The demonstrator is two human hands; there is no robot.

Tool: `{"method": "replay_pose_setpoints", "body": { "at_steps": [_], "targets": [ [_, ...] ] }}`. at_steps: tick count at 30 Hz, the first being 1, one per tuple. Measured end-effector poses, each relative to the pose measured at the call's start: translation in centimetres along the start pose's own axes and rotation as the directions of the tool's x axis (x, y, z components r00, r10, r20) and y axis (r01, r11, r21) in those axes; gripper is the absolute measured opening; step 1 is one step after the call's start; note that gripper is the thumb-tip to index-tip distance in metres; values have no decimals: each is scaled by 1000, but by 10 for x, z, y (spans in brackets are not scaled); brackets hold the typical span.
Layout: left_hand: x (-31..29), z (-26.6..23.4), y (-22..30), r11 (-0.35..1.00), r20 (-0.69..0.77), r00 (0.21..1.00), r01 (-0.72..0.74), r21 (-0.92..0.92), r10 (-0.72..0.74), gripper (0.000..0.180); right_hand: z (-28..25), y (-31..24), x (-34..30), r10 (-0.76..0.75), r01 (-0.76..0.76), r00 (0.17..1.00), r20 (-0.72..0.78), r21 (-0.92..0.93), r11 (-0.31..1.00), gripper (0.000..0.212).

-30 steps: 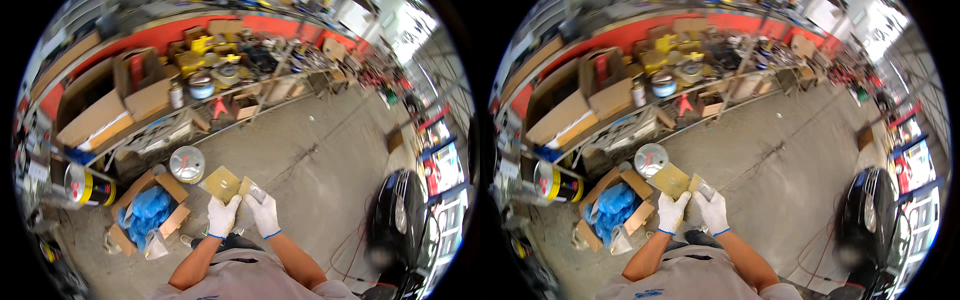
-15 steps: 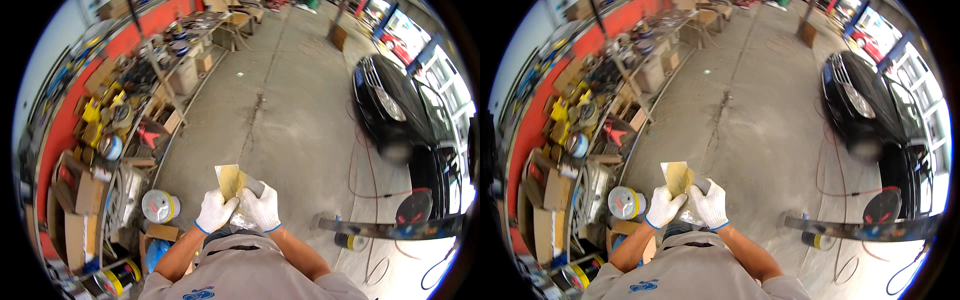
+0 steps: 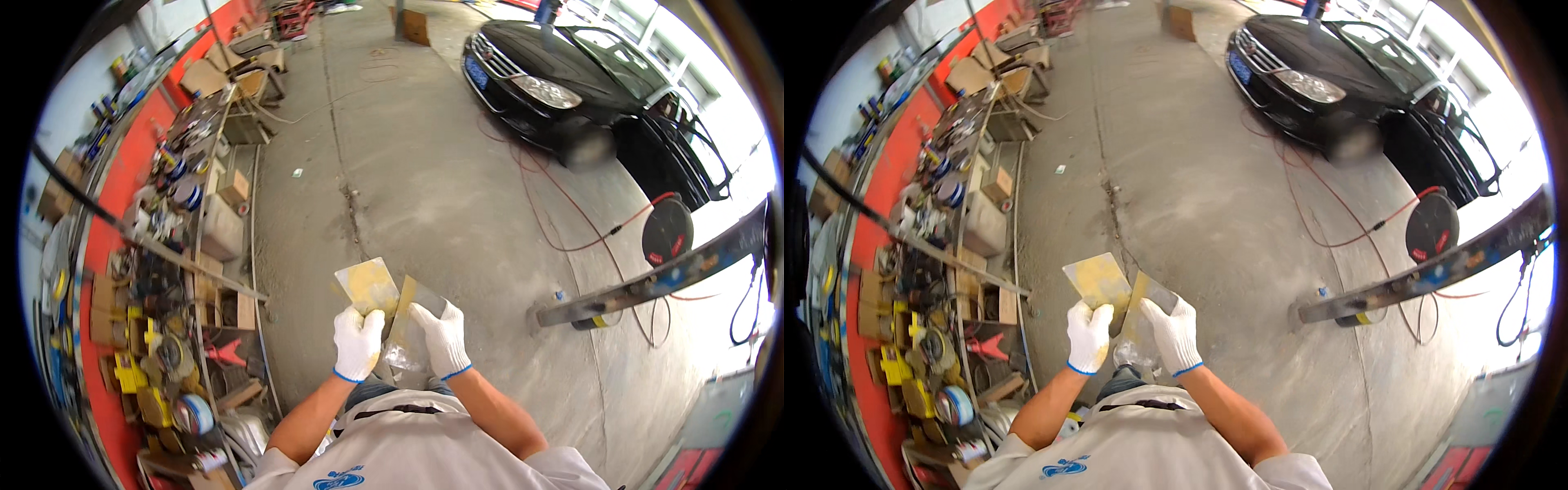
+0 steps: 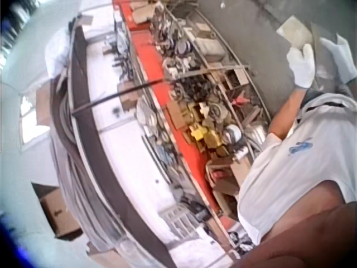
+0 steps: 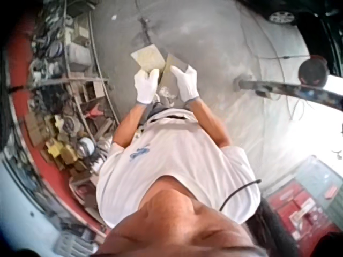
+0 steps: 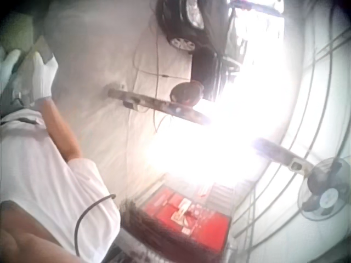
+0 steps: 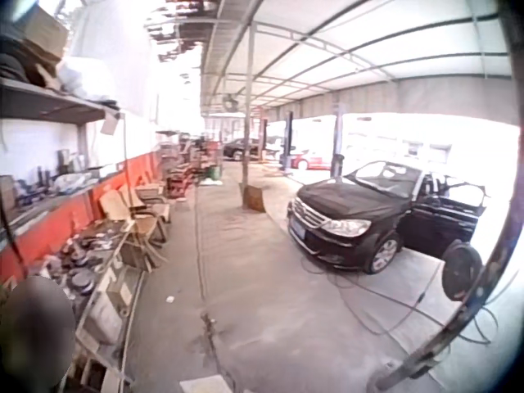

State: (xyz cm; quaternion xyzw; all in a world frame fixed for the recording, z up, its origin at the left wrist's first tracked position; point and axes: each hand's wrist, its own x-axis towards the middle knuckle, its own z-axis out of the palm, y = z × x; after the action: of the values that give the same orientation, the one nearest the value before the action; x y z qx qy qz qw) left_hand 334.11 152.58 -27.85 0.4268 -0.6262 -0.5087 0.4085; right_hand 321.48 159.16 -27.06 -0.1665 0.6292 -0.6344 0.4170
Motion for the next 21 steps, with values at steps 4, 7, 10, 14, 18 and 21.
{"method": "replay_pose_setpoints", "body": {
  "at_steps": [4, 7, 10, 14, 18, 21],
  "targets": [
    [22, -4, 24, 963, 113, 993, 9, 269, -41, 15, 18, -4, 3, 68, -54, 990, -120, 117, 992, 19],
    [33, -1, 17, 980, 255, 957, -169, 103, 138, 18, 23, -12, 7, -33, 36, 988, -151, 21, 999, 17],
    [46, -6, 24, 981, 447, 893, -131, 142, 55, 18, 11, -13, 14, -175, 144, 975, -136, -213, 966, 16],
    [58, 2, 30, 977, 619, 786, -141, 160, 12, 19, -7, -25, 17, -277, 227, 955, -102, -347, 910, 22],
    [68, 26, 39, 951, 773, 634, -230, 206, -14, 20, -30, -43, 11, -377, 313, 923, -80, -414, 855, 24],
    [73, 31, 19, 985, 853, 502, 157, 69, -140, 18, -37, -59, 6, -420, 390, 905, 68, -524, 757, 25]
  ]
}}
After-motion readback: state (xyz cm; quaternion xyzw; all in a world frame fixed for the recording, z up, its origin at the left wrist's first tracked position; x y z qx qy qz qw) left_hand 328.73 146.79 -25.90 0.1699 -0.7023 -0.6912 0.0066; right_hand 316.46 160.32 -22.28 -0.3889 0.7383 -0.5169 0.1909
